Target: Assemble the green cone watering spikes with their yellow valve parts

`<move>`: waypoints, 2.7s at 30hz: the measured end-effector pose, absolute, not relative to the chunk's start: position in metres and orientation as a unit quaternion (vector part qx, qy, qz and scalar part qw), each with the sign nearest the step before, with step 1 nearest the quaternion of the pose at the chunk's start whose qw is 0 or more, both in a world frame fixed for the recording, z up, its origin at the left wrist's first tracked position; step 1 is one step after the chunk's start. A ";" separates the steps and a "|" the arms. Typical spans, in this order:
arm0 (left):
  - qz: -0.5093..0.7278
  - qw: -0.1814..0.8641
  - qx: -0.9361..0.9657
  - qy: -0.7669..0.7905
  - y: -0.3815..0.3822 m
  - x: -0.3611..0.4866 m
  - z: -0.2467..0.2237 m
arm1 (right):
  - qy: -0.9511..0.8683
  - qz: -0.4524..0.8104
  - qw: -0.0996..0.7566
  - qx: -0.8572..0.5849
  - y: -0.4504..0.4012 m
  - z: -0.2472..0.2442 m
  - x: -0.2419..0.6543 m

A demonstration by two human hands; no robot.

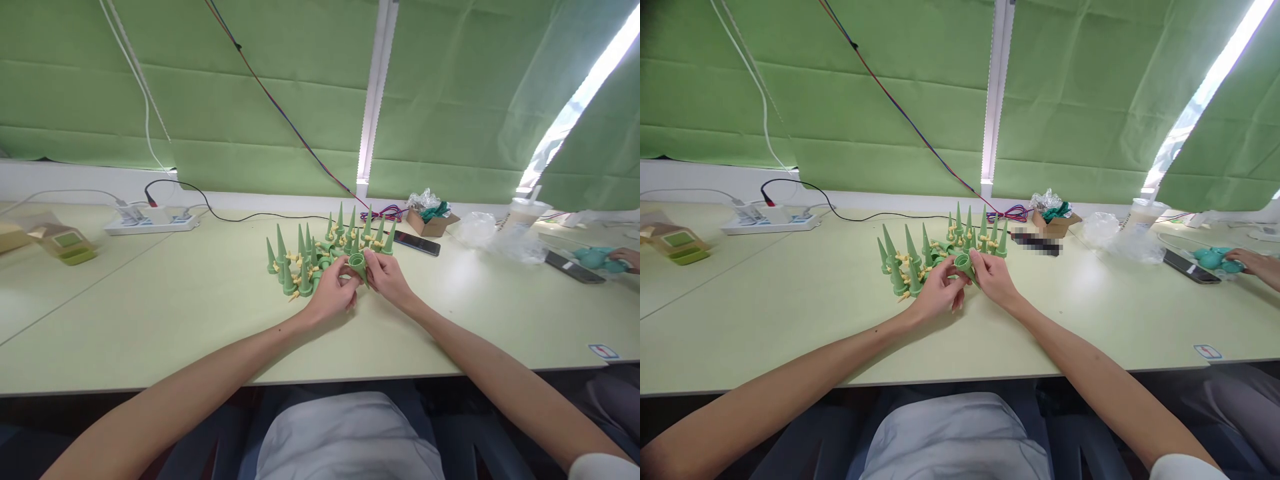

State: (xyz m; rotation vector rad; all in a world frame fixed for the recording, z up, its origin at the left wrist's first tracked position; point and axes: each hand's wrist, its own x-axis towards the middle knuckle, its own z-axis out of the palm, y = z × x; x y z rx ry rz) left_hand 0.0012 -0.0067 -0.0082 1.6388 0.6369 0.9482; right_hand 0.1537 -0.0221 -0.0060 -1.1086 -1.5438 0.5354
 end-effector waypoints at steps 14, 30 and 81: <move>0.401 0.594 0.643 0.270 -0.005 0.002 -0.007 | -0.669 0.216 0.538 -0.465 -0.025 -0.004 0.153; 0.401 0.652 0.581 0.276 -0.001 0.003 -0.007 | -0.689 0.209 0.524 -0.455 -0.025 -0.005 0.154; 0.439 0.550 0.676 0.218 -0.002 -0.004 -0.002 | -0.677 0.206 0.540 -0.455 -0.022 -0.006 0.156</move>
